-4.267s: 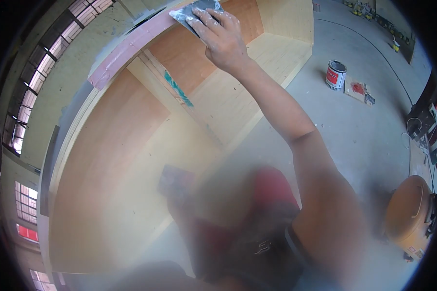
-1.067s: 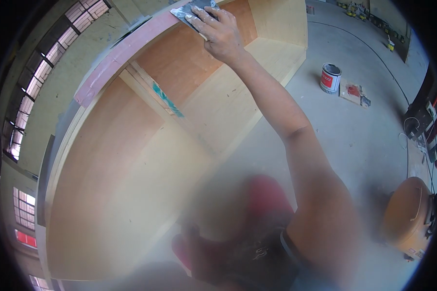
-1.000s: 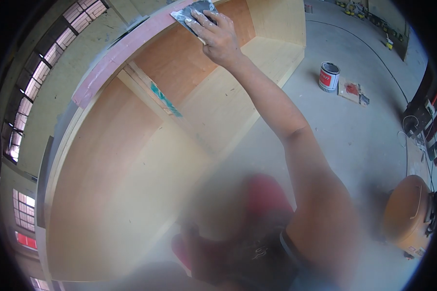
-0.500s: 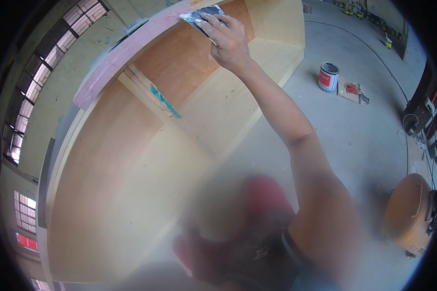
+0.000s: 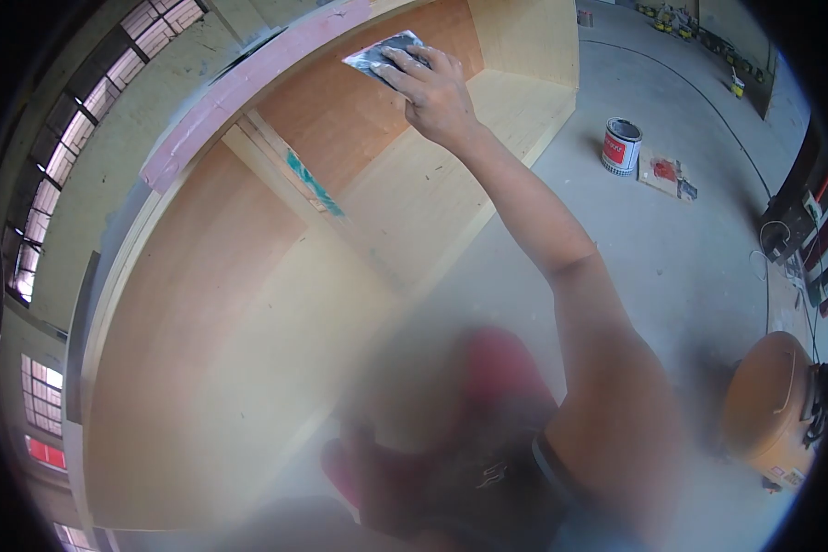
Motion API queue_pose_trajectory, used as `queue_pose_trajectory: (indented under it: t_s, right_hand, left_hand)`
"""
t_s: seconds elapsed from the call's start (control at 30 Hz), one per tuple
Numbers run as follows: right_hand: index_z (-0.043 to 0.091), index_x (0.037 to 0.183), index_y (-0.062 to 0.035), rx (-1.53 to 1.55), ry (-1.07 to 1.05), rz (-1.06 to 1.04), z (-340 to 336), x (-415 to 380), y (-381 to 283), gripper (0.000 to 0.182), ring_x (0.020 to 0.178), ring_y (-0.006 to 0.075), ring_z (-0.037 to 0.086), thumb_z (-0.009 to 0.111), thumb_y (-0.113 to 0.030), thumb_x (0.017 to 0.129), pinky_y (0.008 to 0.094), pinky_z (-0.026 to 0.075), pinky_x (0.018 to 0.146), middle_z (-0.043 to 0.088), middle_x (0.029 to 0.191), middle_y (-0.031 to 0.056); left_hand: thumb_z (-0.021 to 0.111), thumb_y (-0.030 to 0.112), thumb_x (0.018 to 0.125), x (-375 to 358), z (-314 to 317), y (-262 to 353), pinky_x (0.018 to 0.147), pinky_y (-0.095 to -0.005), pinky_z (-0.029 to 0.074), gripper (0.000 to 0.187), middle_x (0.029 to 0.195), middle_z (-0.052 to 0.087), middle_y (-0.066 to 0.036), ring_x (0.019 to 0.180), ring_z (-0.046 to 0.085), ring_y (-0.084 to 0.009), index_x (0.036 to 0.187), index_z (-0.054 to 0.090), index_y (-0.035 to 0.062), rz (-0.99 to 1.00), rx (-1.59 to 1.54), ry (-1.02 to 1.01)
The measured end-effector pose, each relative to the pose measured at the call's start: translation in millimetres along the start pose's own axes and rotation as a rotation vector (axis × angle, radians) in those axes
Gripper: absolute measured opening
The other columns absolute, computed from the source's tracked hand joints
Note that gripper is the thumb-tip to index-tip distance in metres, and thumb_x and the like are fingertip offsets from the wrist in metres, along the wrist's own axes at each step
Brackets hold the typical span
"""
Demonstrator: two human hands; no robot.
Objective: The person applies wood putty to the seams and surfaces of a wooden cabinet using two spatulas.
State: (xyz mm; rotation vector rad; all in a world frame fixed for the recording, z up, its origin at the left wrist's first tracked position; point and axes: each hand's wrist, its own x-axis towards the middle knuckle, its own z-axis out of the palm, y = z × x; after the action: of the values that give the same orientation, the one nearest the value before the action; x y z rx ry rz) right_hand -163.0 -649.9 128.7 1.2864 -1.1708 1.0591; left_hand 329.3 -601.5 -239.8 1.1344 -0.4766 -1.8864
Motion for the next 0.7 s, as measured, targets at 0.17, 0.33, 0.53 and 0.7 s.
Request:
queue_pose_trajectory:
  t_s: [0.17,0.33,0.53,0.7]
  right_hand:
    - [0.061,0.109,-0.012,0.231,0.12,0.136,-3.2,0.3,15.0,0.049,0.103,0.0286,0.053,0.057,0.011,0.066,0.0378,0.041,0.089,0.061,0.113,0.0044]
    - [0.063,0.104,-0.0131,0.047,0.218,-0.023,-20.1,43.7,11.7,0.048,0.098,0.0271,0.055,0.056,0.01,0.063,0.0352,0.043,0.081,0.062,0.11,0.0028]
    - [0.057,0.109,-0.0018,0.093,0.101,-0.043,-10.1,51.4,-0.7,0.049,0.103,0.0341,0.053,0.052,0.012,0.063,0.0407,0.04,0.089,0.058,0.115,0.0143]
    - [0.062,0.105,-0.0134,-0.023,0.139,-0.026,-8.1,21.8,5.0,0.048,0.098,0.0271,0.056,0.057,0.009,0.063,0.0371,0.043,0.082,0.062,0.11,0.0028]
  left_hand:
    - [0.042,0.018,0.083,-1.9,2.8,0.6,0.046,-0.024,0.04,0.023,0.07,0.055,-0.002,0.052,0.049,-0.0121,0.099,0.051,0.0057,0.003,0.012,-0.006]
    - [0.042,0.018,0.083,4.7,4.9,-2.5,0.045,-0.0236,0.04,0.023,0.072,0.056,-0.002,0.052,0.049,-0.0115,0.1,0.052,0.0059,-0.033,0.024,-0.014]
    - [0.042,0.017,0.082,1.1,11.2,-1.5,0.046,-0.0233,0.04,0.025,0.074,0.057,-0.003,0.052,0.049,-0.0114,0.101,0.051,0.0054,-0.014,0.051,-0.03]
    - [0.041,0.018,0.081,0.4,11.8,-0.9,0.046,-0.0232,0.04,0.027,0.078,0.059,-0.004,0.053,0.05,-0.0117,0.103,0.051,0.0048,-0.032,0.043,-0.005]
